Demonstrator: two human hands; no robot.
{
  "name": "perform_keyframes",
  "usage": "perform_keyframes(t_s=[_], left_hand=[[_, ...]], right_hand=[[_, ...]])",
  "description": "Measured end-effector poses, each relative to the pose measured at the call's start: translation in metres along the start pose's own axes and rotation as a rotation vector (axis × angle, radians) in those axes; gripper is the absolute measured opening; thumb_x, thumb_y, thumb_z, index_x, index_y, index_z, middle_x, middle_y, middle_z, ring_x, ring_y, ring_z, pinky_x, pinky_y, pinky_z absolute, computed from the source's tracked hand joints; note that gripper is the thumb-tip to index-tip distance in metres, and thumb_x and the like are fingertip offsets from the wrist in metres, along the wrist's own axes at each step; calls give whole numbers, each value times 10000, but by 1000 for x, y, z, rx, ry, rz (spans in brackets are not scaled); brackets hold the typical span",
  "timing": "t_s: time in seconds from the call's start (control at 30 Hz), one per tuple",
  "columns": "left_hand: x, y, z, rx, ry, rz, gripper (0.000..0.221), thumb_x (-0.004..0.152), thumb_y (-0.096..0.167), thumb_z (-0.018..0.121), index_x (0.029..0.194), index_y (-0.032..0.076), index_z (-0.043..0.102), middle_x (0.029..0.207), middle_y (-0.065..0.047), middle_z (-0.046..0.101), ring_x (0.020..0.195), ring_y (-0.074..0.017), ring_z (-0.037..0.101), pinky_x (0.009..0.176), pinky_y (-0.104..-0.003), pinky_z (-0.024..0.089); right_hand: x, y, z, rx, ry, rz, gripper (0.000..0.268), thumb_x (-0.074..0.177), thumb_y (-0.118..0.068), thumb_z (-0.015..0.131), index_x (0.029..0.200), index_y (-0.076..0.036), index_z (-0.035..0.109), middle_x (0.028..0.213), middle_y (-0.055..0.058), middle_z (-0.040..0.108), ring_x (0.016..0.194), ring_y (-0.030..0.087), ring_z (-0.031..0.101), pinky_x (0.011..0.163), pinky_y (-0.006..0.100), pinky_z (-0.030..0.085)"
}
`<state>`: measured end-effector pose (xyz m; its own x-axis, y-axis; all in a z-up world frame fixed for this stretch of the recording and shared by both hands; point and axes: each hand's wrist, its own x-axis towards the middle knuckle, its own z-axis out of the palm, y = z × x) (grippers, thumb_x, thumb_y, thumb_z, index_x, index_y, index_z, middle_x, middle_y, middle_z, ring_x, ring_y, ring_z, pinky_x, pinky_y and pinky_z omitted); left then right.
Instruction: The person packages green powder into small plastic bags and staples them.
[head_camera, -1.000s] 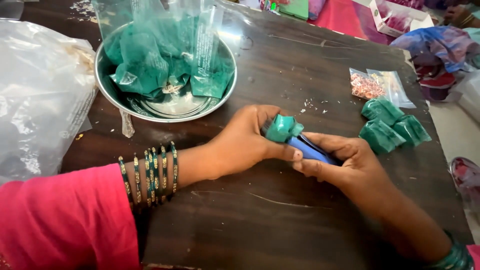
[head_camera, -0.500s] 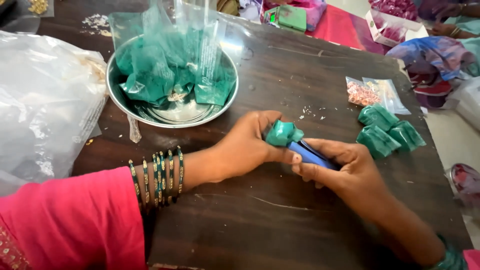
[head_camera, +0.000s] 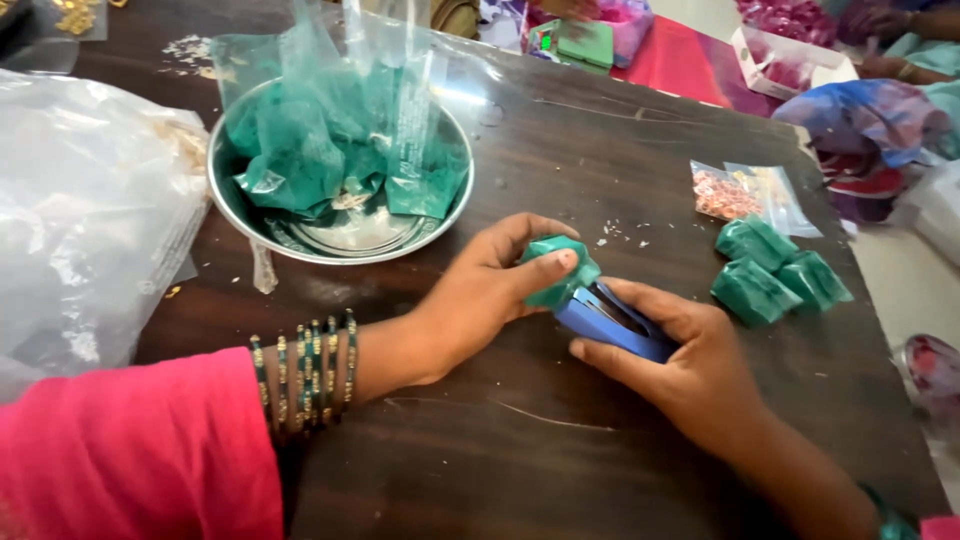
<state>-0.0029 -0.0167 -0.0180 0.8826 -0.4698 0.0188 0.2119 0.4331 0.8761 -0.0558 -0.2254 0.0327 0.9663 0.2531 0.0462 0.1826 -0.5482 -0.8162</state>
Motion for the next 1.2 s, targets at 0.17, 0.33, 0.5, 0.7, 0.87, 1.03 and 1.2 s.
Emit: perform_keyframes(t_s=[0.17,0.33,0.5,0.7,0.87,1.03,1.2], left_hand=[[4,-8,-2,38,5,41,324,994,256,634,1274,99,590,1150,-16,658,1067,-100,633,900,-308,558],[5,-3,-6,43,87,42,283,1013,261,587,1256,117,589,1128,-6,662,1038,-102,633,884,-316,572],[7,-1,-9,-117,157,18,258,1046,285,492,1206,122,613,1023,-21,612,855,-203,685,759,-393,617],[-4,18,-5,-230,75,-52,385,1064,327,390,1190,50,626,915,-134,677,687,-264,713,577,-344,533],[-10,31,-1,-293,-1,-172,427,1051,354,352,1179,49,621,871,-146,680,588,-253,660,478,-305,459],[-11,27,-6,-296,-153,-192,498,1066,419,316,1161,43,628,807,-147,682,492,-211,585,316,-222,281],[-10,23,-8,-324,-286,-161,542,1101,434,259,1125,27,616,799,-149,681,494,-219,584,320,-222,275]], right_hand=[[-1,-3,0,-69,11,-64,569,742,-195,868,1260,-31,697,1016,1,771,925,54,665,839,234,537],[-1,-6,-3,-49,0,3,607,718,-201,862,1284,-62,693,985,20,777,885,75,675,808,245,546],[-5,-3,3,-418,5,-262,697,679,-264,884,1278,0,644,1150,138,676,1019,235,681,866,336,527],[-8,-4,7,-485,-35,-252,682,732,-329,843,1284,9,629,1213,149,623,1112,289,615,910,382,500],[-7,-12,9,-524,-67,-237,676,749,-337,837,1279,18,613,1191,141,622,1113,290,576,926,393,473],[-8,-18,6,-511,-105,-168,686,738,-338,827,1319,-28,633,1191,112,625,1108,272,569,911,371,482],[-19,-40,-3,-491,129,-241,400,864,-234,754,1217,-49,740,1139,98,701,983,212,678,841,336,522]])
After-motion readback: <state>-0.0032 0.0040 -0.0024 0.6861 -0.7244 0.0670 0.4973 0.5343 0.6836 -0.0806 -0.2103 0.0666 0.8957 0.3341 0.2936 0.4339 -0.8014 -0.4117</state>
